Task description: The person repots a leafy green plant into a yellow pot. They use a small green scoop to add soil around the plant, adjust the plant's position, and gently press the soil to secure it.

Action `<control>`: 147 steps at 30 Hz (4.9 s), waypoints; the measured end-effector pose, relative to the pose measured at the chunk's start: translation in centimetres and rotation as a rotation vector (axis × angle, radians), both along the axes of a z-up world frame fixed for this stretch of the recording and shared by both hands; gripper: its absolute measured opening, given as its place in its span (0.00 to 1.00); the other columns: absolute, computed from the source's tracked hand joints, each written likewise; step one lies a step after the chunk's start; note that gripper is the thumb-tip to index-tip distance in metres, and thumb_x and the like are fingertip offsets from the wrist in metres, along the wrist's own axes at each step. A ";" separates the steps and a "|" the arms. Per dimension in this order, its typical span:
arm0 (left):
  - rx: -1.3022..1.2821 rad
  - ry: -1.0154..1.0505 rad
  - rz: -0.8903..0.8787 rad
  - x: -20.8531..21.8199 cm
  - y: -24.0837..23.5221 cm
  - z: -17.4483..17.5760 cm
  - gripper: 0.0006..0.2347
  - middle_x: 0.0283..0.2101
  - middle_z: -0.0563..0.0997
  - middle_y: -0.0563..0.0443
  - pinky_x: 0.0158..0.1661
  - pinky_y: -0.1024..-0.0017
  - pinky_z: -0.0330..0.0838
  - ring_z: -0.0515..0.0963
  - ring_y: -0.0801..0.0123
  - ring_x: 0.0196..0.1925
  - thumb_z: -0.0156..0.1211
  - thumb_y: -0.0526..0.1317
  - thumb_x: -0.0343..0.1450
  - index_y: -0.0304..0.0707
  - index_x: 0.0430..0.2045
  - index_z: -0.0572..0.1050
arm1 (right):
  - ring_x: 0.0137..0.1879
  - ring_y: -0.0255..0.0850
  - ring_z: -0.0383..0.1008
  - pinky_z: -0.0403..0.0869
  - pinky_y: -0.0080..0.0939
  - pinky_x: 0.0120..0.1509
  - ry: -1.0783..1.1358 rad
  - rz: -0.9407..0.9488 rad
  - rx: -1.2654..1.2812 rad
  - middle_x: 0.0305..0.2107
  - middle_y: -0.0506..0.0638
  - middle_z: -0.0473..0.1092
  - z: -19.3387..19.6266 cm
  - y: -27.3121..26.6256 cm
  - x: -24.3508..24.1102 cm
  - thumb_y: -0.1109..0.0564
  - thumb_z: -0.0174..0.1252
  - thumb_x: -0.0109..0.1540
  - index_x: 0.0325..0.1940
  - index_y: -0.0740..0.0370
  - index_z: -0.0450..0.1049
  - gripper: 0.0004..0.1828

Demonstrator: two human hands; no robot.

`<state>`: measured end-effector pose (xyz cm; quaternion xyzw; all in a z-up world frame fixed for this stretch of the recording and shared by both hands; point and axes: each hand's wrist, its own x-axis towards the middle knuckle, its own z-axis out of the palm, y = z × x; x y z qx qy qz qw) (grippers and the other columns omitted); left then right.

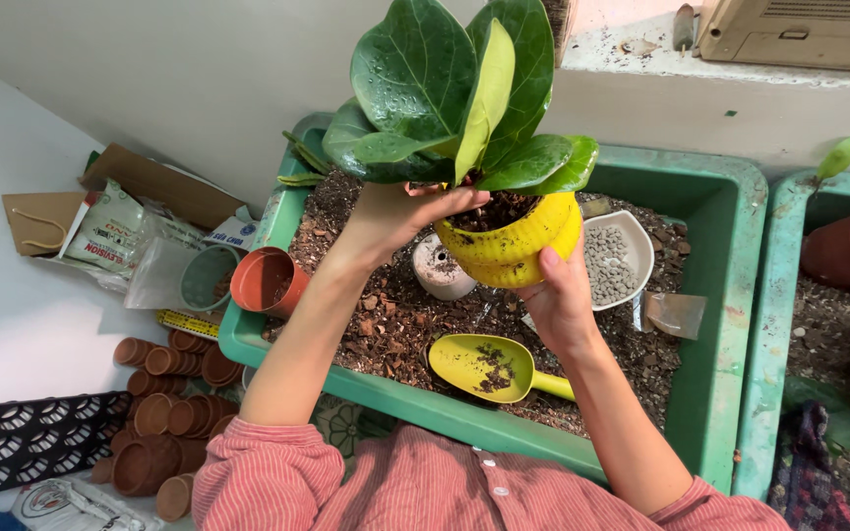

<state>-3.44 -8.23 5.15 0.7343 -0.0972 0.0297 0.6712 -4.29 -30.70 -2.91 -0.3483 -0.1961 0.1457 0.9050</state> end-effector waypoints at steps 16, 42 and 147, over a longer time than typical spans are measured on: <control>0.028 -0.138 -0.018 2.4 -7.3 -2.6 0.18 0.51 0.83 0.46 0.55 0.68 0.77 0.82 0.68 0.54 0.71 0.34 0.67 0.29 0.50 0.76 | 0.73 0.50 0.62 0.70 0.60 0.70 0.011 -0.103 0.109 0.68 0.52 0.57 -3.8 -5.3 0.0 0.48 0.71 0.58 0.80 0.50 0.44 0.55; 0.235 -0.309 -0.361 3.2 -30.9 -16.1 0.11 0.44 0.85 0.40 0.49 0.63 0.77 0.85 0.56 0.49 0.65 0.32 0.67 0.29 0.42 0.79 | 0.59 0.39 0.74 0.75 0.44 0.64 -0.027 -0.565 -0.876 0.54 0.50 0.74 -14.7 -29.6 -4.3 0.59 0.79 0.46 0.61 0.64 0.72 0.40; -1.460 0.232 -0.370 0.4 -15.4 -0.1 0.32 0.66 0.70 0.48 0.64 0.51 0.65 0.69 0.54 0.67 0.39 0.70 0.74 0.51 0.67 0.64 | 0.74 0.40 0.64 0.64 0.45 0.82 -0.633 -0.062 -0.353 0.68 0.51 0.65 7.8 -8.8 10.3 0.48 0.83 0.40 0.78 0.67 0.55 0.68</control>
